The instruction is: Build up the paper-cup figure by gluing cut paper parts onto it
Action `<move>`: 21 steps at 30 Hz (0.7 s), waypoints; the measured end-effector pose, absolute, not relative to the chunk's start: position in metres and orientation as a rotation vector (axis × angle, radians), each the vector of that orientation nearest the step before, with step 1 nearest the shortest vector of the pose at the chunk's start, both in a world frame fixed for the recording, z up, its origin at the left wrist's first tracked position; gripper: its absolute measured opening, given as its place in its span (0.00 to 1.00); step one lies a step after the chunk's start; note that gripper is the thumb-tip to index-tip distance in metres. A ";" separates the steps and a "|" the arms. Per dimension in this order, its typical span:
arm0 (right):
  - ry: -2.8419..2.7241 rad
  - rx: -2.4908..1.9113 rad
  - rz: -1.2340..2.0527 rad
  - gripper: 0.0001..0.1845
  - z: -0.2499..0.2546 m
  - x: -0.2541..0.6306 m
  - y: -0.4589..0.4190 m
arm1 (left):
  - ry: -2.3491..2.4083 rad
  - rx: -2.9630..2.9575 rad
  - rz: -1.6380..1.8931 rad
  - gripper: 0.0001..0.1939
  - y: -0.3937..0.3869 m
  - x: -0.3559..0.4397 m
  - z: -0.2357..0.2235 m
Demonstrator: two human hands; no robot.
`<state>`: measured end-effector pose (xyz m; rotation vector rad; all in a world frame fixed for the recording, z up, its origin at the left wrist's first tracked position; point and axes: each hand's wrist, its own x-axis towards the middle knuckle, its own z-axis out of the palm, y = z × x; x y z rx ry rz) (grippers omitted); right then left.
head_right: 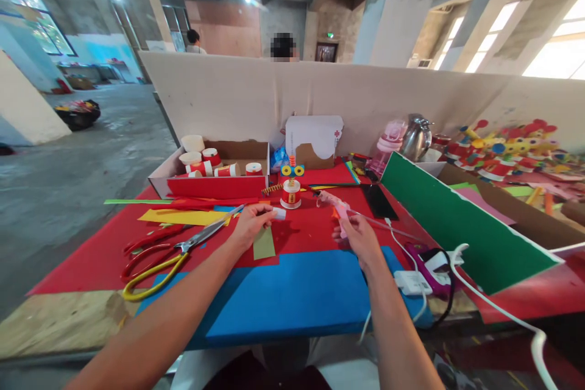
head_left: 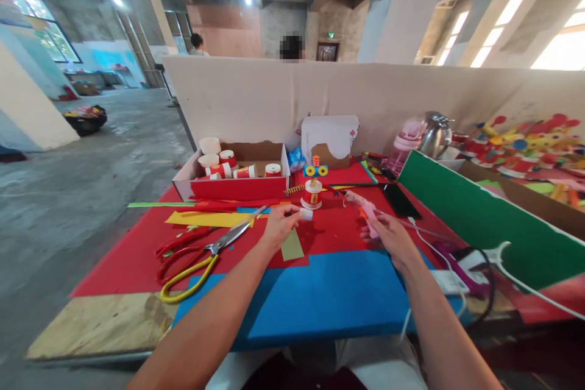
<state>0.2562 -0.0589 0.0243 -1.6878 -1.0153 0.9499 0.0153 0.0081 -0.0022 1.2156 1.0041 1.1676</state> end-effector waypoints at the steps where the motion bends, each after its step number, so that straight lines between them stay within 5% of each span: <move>1: -0.929 -1.544 1.067 0.08 0.028 0.256 -0.061 | 0.988 1.214 1.162 0.12 0.008 0.015 -0.003; 8: -0.818 -1.160 1.398 0.13 0.047 0.241 -0.056 | 0.838 1.124 1.154 0.16 0.006 0.015 -0.002; 13: -1.188 -1.244 1.081 0.22 0.047 0.221 -0.055 | 0.803 1.046 1.173 0.16 0.007 0.016 -0.004; 21: -1.536 -1.409 0.556 0.23 0.038 0.199 -0.068 | 0.843 0.929 1.147 0.09 0.013 0.019 -0.007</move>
